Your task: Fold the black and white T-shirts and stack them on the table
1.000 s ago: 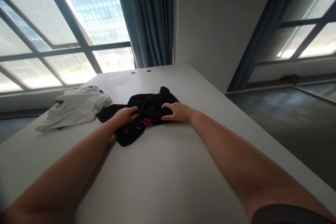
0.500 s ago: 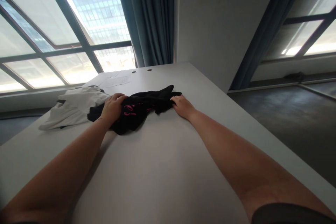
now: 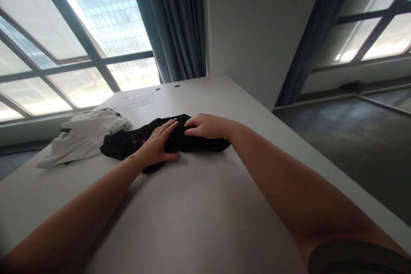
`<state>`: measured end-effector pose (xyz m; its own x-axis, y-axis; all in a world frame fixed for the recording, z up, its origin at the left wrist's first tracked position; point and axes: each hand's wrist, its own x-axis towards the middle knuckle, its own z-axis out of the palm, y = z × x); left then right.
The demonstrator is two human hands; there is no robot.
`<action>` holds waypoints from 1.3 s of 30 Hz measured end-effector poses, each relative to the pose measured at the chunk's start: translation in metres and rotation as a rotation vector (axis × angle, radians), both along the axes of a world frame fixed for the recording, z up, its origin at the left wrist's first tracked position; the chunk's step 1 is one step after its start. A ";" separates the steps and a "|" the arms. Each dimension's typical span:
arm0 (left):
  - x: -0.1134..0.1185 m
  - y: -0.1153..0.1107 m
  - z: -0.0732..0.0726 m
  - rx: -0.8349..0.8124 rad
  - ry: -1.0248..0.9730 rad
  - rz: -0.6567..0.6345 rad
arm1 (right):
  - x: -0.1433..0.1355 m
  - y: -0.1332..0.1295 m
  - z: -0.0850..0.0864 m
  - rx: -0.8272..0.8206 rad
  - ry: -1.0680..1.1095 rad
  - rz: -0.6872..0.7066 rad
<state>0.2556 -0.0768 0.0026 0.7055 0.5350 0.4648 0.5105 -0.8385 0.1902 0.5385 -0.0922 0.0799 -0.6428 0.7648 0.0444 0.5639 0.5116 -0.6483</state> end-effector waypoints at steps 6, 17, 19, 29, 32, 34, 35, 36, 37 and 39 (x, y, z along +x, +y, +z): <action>0.009 -0.009 0.006 -0.026 -0.013 -0.131 | 0.017 0.016 -0.024 -0.219 0.246 0.079; -0.046 0.022 0.003 -0.039 -0.122 0.208 | 0.012 0.051 -0.112 0.377 -0.151 -0.029; -0.058 0.028 0.000 -0.046 -0.134 0.298 | 0.016 0.051 -0.109 0.397 -0.194 -0.070; -0.097 0.063 -0.014 -0.255 -0.316 0.700 | -0.016 0.015 -0.064 0.296 -0.270 -0.100; -0.094 0.068 -0.019 -0.342 -0.353 0.564 | -0.025 0.002 -0.043 -0.006 -0.066 0.035; -0.091 0.067 -0.023 -0.439 -0.355 0.456 | -0.021 -0.002 -0.031 -0.265 0.166 0.112; -0.090 0.066 -0.025 -0.490 -0.354 0.408 | -0.018 -0.002 -0.028 -0.358 0.294 0.128; -0.089 0.064 -0.026 -0.534 -0.354 0.368 | -0.014 0.000 -0.026 -0.408 0.423 0.130; -0.089 0.063 -0.026 -0.567 -0.355 0.336 | -0.011 0.002 -0.025 -0.416 0.546 0.123; -0.087 0.061 -0.026 -0.607 -0.390 0.351 | -0.005 0.008 -0.030 -0.355 0.714 0.104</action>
